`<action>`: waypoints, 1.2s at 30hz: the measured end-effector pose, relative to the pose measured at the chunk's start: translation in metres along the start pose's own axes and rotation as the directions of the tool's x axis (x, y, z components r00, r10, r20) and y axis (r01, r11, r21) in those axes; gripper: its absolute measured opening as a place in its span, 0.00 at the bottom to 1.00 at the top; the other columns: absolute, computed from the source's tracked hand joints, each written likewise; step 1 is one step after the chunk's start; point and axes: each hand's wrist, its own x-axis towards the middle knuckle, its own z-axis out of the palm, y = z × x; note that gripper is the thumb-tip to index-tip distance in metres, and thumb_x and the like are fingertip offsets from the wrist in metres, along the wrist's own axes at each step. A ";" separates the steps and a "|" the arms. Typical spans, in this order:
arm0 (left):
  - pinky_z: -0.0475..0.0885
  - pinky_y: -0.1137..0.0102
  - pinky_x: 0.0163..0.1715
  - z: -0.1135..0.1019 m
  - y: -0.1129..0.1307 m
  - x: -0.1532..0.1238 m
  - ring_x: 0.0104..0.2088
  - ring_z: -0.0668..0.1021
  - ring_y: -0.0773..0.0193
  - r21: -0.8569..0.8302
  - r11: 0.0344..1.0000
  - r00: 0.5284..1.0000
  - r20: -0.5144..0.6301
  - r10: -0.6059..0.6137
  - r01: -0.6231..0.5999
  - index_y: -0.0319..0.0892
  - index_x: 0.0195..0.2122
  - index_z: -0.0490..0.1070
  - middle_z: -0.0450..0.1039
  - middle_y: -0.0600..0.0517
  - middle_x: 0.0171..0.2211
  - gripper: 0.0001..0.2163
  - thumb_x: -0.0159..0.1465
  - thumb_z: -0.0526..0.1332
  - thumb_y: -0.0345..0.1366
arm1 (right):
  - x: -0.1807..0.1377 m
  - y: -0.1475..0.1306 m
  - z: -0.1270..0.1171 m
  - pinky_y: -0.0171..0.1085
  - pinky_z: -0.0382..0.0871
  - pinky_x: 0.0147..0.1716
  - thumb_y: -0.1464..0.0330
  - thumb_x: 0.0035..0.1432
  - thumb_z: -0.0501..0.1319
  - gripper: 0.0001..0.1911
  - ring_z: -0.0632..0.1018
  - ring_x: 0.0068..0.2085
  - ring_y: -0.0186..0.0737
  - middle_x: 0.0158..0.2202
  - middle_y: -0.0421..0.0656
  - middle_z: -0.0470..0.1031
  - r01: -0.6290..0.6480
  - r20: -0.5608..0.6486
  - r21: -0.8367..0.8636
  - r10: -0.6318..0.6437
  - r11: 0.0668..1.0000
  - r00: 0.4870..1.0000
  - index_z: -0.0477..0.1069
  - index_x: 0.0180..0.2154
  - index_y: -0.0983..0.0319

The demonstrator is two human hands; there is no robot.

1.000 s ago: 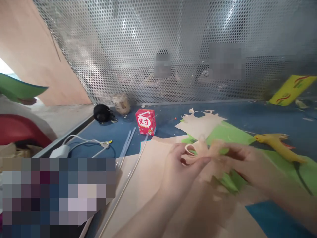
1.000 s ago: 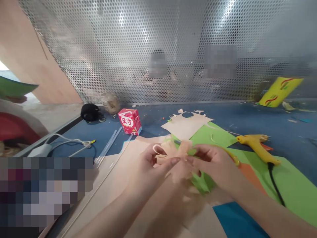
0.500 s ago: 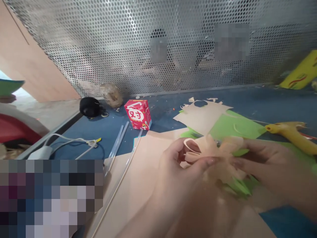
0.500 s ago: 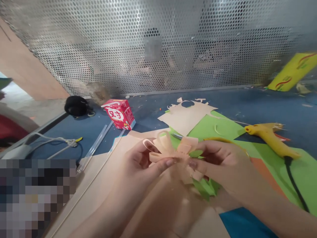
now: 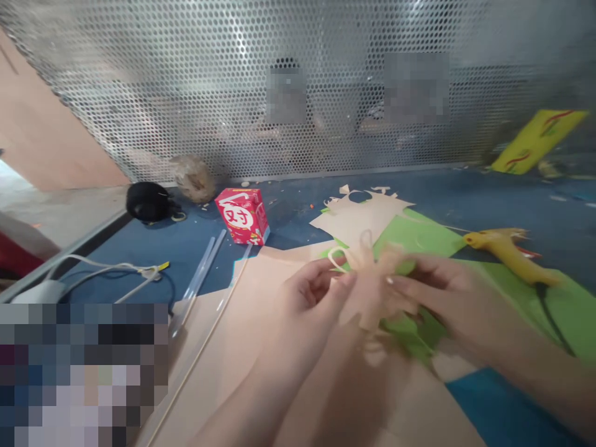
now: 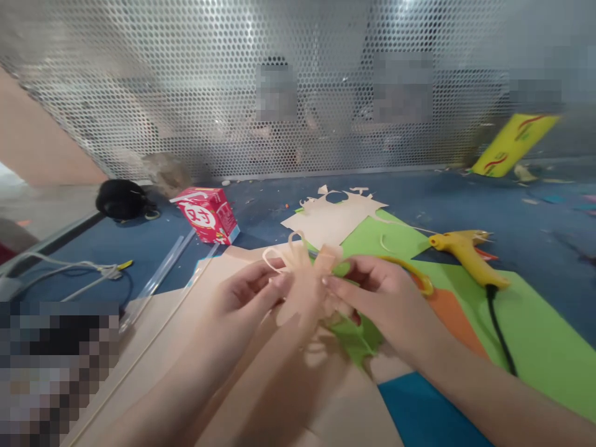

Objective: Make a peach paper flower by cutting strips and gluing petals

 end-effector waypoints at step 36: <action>0.69 0.71 0.27 -0.002 -0.012 0.001 0.24 0.77 0.65 -0.252 0.958 0.989 0.088 -0.116 0.135 0.41 0.31 0.70 0.75 0.53 0.22 0.12 0.45 0.69 0.32 | -0.007 -0.008 0.008 0.29 0.63 0.17 0.57 0.39 0.67 0.12 0.67 0.18 0.32 0.15 0.37 0.66 -0.079 -0.100 -0.132 0.066 0.988 0.993 0.71 0.21 0.58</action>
